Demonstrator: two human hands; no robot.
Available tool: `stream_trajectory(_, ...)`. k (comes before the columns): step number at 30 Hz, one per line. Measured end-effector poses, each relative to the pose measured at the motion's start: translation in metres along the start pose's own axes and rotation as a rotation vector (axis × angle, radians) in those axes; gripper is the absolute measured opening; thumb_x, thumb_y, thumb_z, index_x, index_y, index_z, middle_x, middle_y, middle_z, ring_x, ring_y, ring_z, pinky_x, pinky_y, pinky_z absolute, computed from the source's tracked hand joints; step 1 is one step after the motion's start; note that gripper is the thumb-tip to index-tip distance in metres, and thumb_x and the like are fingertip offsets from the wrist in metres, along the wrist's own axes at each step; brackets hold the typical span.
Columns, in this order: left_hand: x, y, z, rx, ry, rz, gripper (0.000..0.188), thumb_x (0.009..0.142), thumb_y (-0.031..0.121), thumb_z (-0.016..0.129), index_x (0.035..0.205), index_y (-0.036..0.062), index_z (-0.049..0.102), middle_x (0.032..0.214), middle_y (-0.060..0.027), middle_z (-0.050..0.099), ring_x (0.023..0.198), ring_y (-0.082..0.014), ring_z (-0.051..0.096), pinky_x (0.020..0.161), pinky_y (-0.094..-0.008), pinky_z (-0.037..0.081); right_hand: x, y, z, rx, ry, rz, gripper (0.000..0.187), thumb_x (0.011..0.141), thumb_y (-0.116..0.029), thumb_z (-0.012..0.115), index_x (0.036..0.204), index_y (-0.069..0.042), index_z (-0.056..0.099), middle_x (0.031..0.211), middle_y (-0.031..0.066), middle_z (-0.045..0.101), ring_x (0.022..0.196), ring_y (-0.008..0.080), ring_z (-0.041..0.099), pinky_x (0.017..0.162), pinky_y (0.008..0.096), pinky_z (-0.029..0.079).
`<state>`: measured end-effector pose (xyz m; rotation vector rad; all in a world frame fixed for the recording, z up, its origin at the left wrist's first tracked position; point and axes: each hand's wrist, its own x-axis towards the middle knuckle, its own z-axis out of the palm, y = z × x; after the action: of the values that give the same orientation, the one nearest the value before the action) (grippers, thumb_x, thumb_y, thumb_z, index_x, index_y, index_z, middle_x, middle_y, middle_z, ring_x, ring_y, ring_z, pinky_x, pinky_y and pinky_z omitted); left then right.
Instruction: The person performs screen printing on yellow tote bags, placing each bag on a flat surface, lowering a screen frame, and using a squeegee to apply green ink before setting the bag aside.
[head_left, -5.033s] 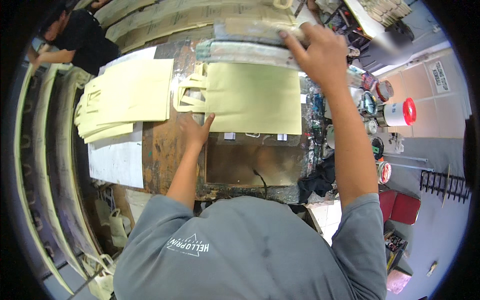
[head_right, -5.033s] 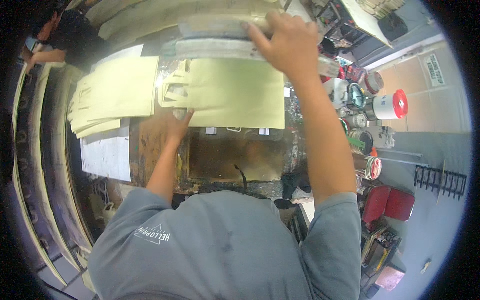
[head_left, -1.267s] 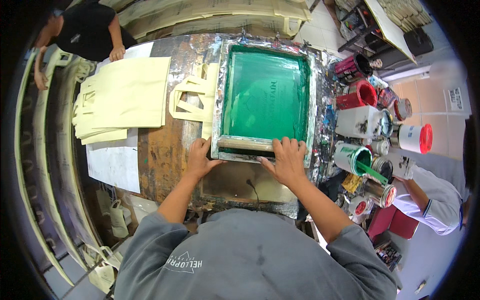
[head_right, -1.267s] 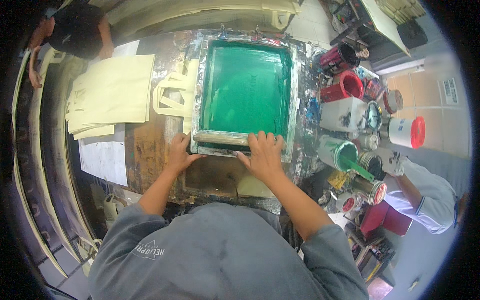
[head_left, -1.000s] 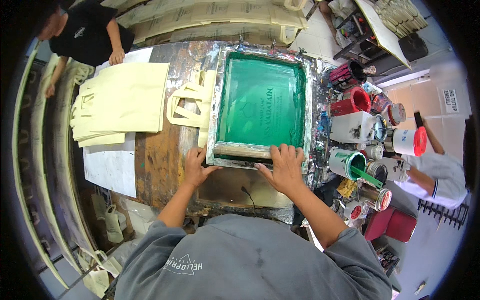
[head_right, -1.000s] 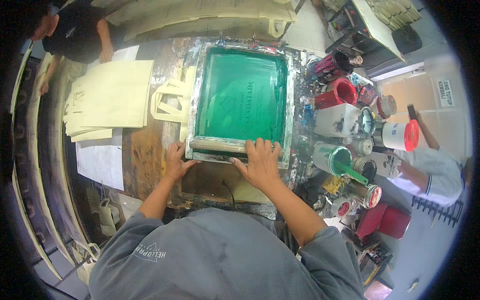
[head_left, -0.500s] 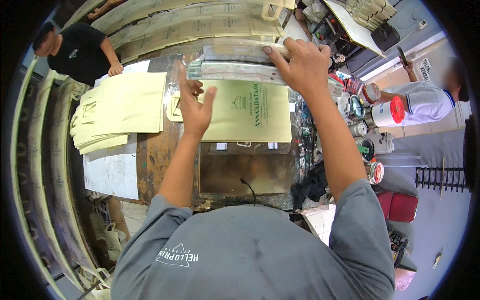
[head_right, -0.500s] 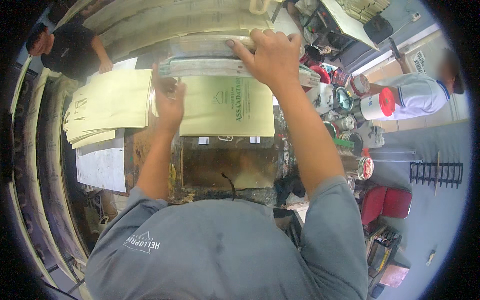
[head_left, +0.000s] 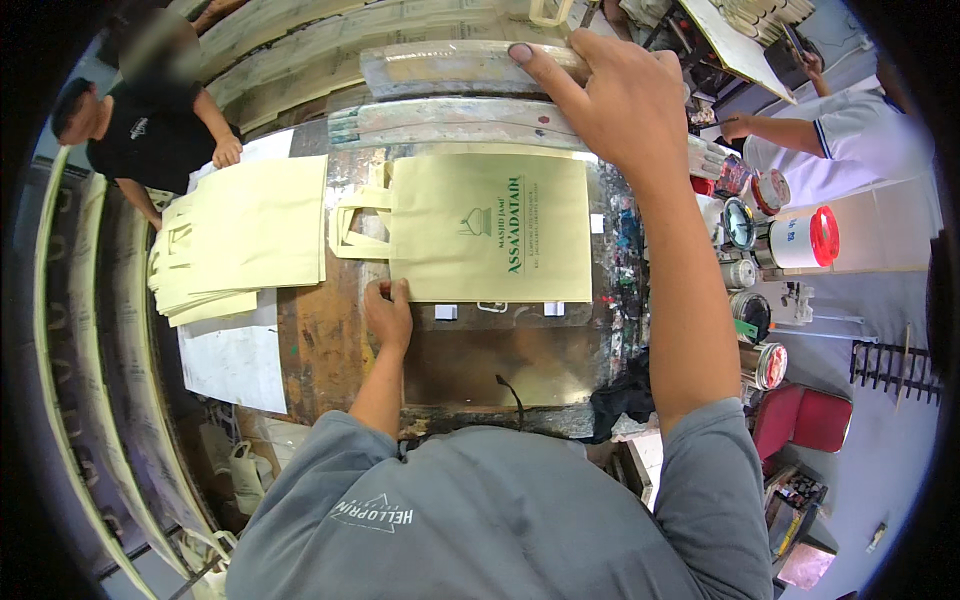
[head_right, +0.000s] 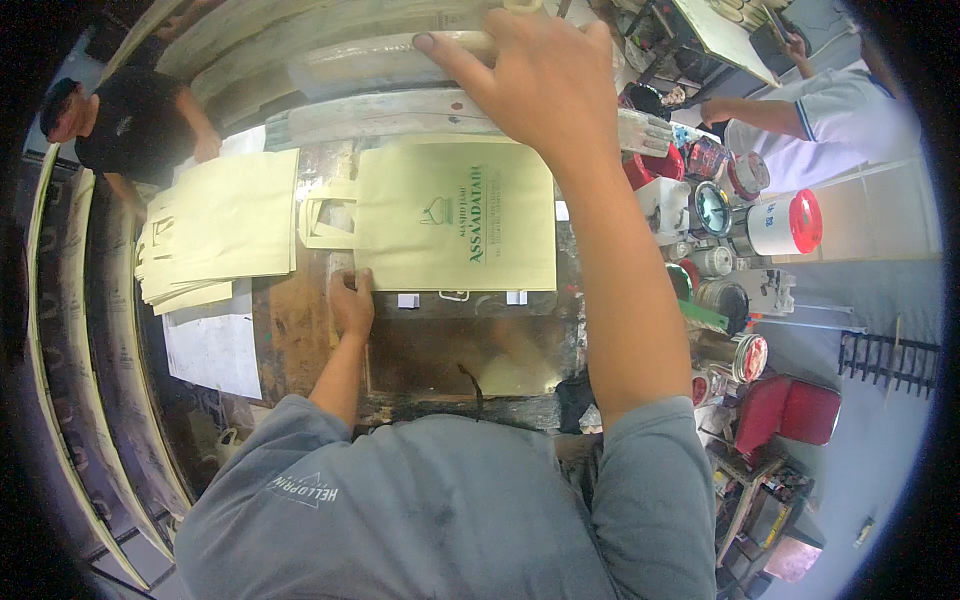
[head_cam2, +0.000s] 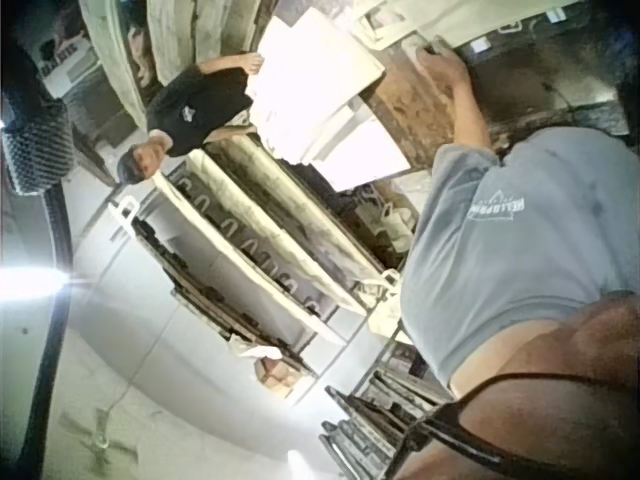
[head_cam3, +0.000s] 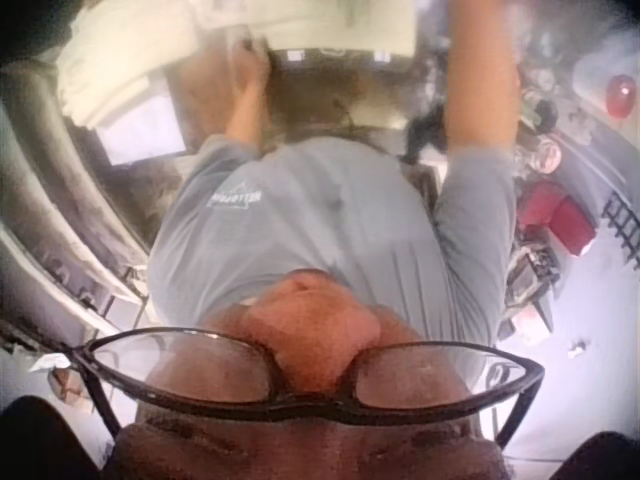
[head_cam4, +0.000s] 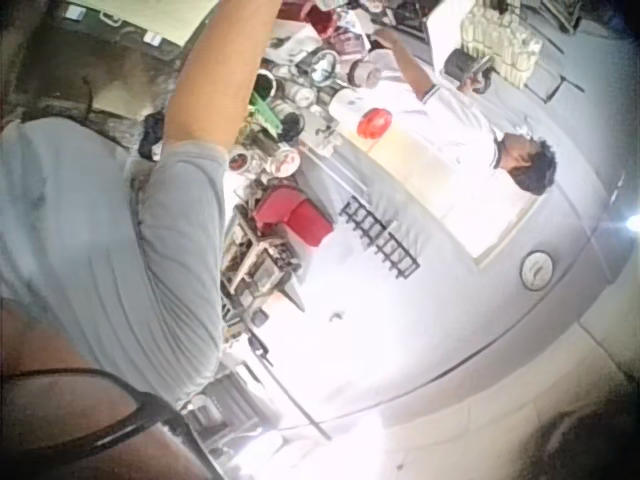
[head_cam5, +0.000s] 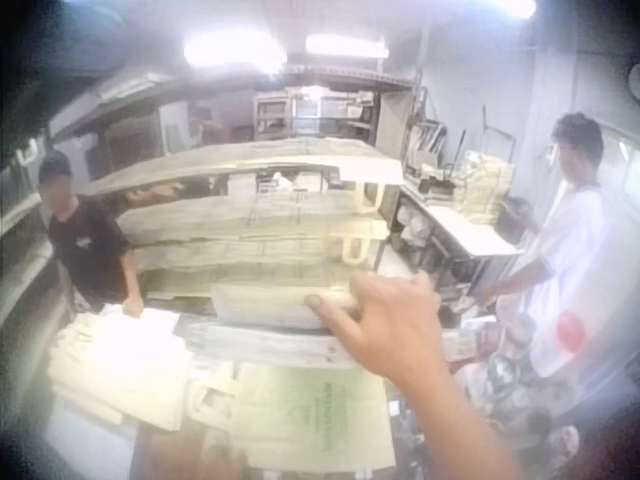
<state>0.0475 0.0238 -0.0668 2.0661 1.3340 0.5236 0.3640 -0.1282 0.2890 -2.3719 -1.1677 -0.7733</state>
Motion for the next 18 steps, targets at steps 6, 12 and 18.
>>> stream_trajectory(6, 0.041, 0.069, -0.034, -0.288, 0.099, 0.482, 0.011, 0.095, 0.006, 0.068, 0.096, -0.0024, 0.062, 0.087, -0.0196, 0.063, 0.082, -0.0367, 0.063, 0.077, -0.0424, 0.051, 0.0, 0.0, -0.003, 0.016, -0.072, 0.011, 0.067, 0.097, -0.07, 0.057, 0.086, -0.005, 0.073, 0.082, 0.0175, 0.072, 0.083, 0.0362, 0.069, 0.079, 0.0473, 0.041)
stream_trajectory(12, 0.11, 0.074, -0.114, -0.52, -0.008, 0.54, 0.016, 0.096, 0.007, 0.074, 0.11, 0.0009, 0.069, 0.103, -0.0102, 0.072, 0.095, -0.014, 0.067, 0.079, -0.0324, 0.055, -0.008, -0.01, -0.018, 0.007, -0.21, 0.094, 0.067, 0.097, -0.068, 0.057, 0.084, -0.004, 0.072, 0.082, 0.0172, 0.074, 0.086, 0.0355, 0.071, 0.082, 0.0485, 0.041)
stream_trajectory(18, 0.186, -0.074, -0.237, -0.193, 0.183, 0.353, 0.02, 0.096, 0.014, 0.073, 0.111, 0.0024, 0.067, 0.106, -0.0076, 0.069, 0.098, -0.0191, 0.063, 0.089, -0.0353, 0.053, -0.024, -0.003, -0.005, -0.032, -0.075, 0.015, 0.066, 0.095, -0.07, 0.058, 0.084, -0.006, 0.072, 0.08, 0.0152, 0.072, 0.082, 0.0338, 0.07, 0.08, 0.0488, 0.04)
